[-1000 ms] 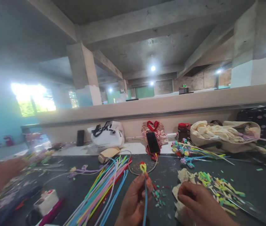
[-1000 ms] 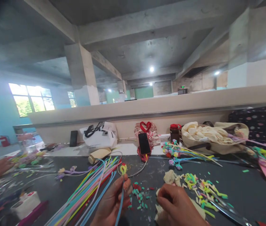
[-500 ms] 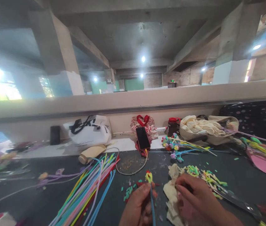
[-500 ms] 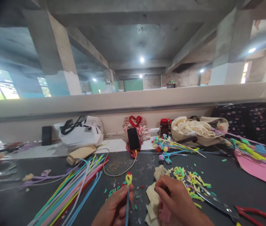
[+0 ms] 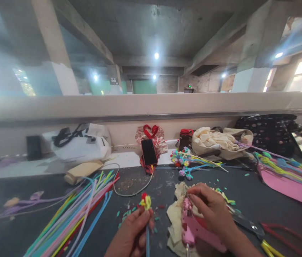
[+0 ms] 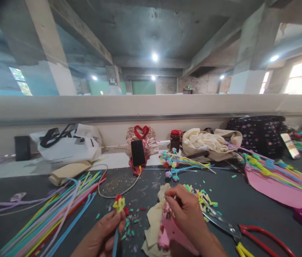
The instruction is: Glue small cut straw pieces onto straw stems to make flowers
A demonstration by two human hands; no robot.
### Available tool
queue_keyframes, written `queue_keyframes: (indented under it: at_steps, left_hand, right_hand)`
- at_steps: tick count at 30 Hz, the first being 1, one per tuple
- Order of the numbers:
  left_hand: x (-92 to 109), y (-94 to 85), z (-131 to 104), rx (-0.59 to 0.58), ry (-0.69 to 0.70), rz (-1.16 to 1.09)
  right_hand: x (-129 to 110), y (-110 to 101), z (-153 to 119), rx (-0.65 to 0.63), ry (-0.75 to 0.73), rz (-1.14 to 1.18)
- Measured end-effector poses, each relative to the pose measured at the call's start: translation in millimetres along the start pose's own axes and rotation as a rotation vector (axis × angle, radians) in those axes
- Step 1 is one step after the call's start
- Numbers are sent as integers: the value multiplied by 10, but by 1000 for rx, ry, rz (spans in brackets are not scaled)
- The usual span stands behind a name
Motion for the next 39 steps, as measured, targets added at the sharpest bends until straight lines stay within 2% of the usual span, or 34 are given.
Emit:
queue_keyframes:
  at_steps: [3,5,12,20,23,26,33,36,39]
  left_hand:
    - [106,16,-15,21,68,9]
    - [121,35,10,12,94,49]
    - [-49,46,102,-122,85,220]
    - [-152,135,73,-163,138,246]
    - [-106,116,58,-140,209,263]
    - [-76,112,33,-140,215,318]
    - [-10,62,60,-22,293,333]
    - [23,34,80,16,351,358]
    - [72,12,96,72,409,433]
  right_hand:
    - [49,36,-20,-47,152,78]
    - [36,60,-40,-66,157,94]
    - [-31,152,-106,-119,-68,-63]
    - [87,198,-105,-104,-262,-194]
    - [56,195,-116,-103,-277,-214]
    - [17,190,-123,-107,-299,-226]
    - [29,188,-116,-88,-333,-233]
    - [-10,189,-117,-97,-291,-180]
    - [-46,212,-127,-131,-186,-113]
Point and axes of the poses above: each hand's wrist, its own z-axis towards the middle knuckle, its own y-axis out of the palm, x = y × z, the point moved 6 cm from there along z, towards the middle knuckle, and after that the axes turned 9 degrees about x, right-handed, at the moved point
